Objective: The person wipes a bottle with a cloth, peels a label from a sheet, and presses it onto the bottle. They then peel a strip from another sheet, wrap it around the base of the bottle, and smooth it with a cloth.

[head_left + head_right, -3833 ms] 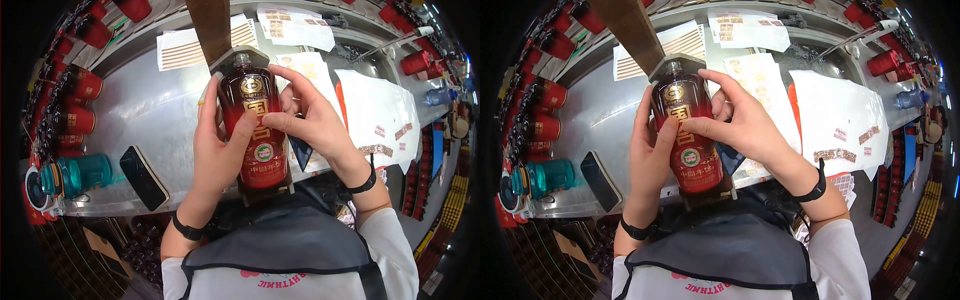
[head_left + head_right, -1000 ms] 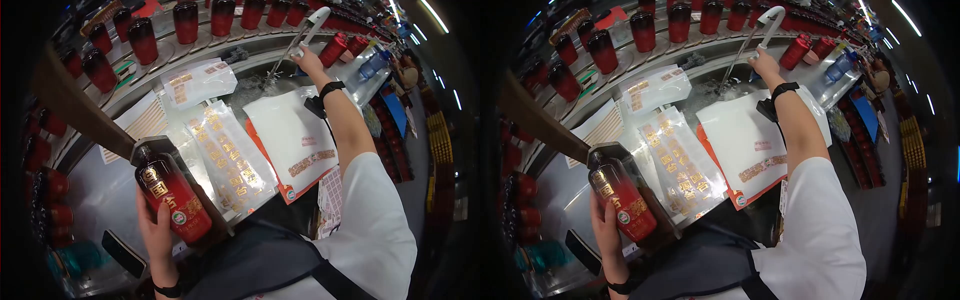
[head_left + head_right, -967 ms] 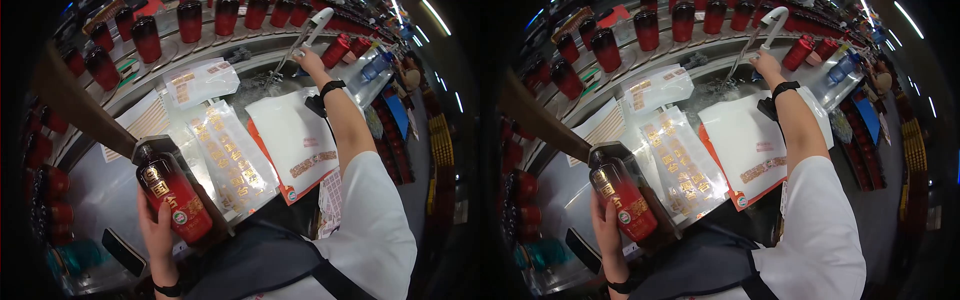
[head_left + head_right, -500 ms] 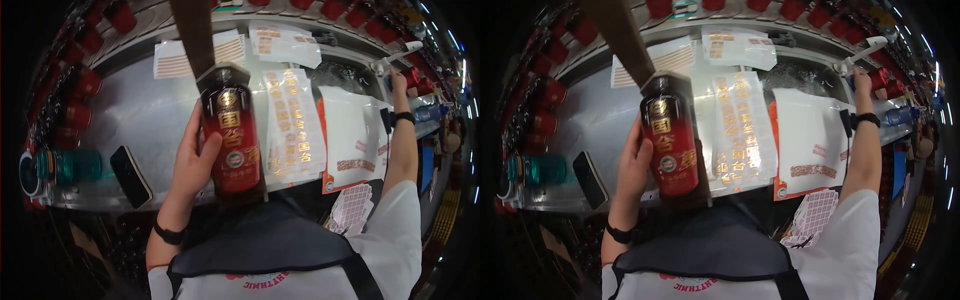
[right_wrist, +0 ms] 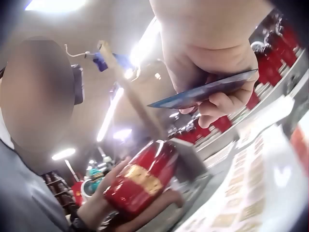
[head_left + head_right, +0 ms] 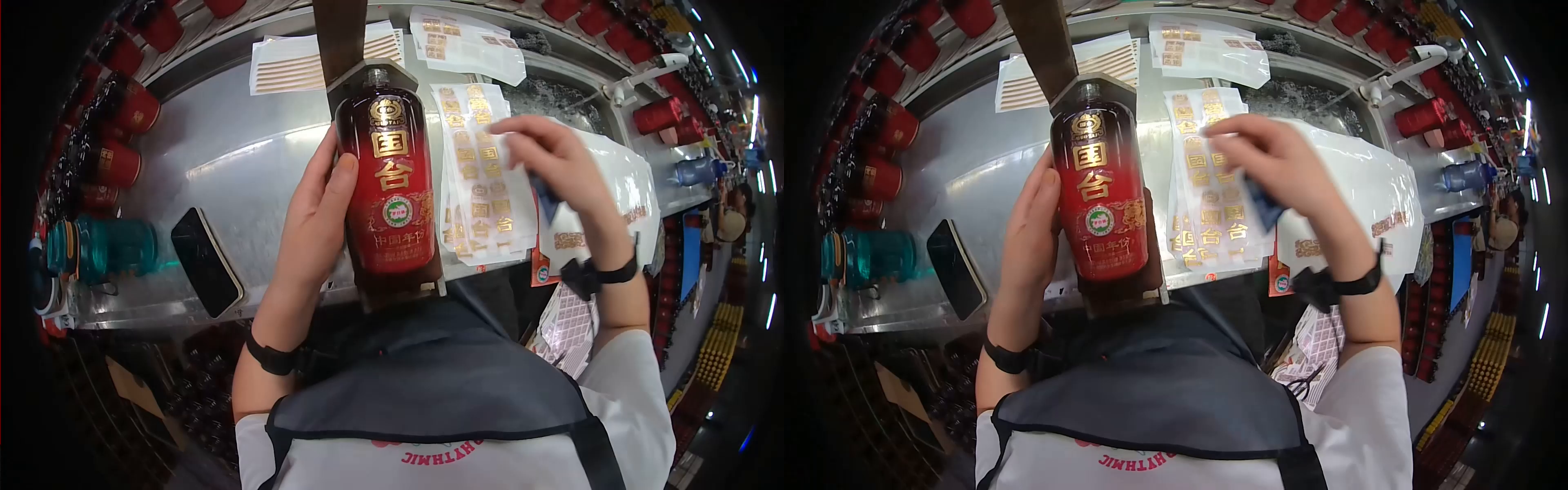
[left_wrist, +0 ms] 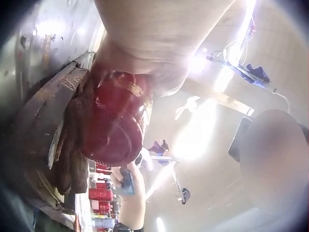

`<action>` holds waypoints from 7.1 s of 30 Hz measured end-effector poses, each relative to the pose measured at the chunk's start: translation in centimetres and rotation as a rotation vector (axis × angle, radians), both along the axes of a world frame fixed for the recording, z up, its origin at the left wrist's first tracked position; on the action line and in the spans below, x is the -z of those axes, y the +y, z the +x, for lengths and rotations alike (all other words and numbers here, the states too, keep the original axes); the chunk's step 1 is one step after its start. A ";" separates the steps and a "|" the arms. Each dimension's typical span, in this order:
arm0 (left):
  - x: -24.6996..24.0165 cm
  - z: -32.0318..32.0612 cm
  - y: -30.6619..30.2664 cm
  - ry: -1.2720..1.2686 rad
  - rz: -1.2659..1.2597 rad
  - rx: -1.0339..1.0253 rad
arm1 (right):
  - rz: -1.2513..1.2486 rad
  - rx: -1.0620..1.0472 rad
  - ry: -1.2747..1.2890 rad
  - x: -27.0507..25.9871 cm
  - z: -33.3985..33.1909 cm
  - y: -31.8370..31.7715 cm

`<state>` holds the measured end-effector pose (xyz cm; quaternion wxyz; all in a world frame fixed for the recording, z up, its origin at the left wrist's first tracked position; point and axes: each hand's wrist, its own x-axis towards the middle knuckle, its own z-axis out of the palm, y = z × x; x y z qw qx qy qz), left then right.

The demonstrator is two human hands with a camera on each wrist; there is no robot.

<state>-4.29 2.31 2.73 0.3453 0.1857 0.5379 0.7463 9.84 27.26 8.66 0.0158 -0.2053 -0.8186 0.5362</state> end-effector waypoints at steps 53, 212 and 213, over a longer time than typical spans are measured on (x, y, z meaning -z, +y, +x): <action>-0.6 0.8 0.6 0.004 -0.015 -0.057 | -0.409 0.217 0.284 3.8 -4.2 -8.9; 2.5 2.3 -2.5 1.095 -0.333 -0.073 | 0.983 -0.423 0.746 -1.0 -2.5 -8.1; 2.4 2.3 -2.5 1.091 -0.331 -0.082 | 0.976 -0.464 0.730 -1.0 -2.4 -8.3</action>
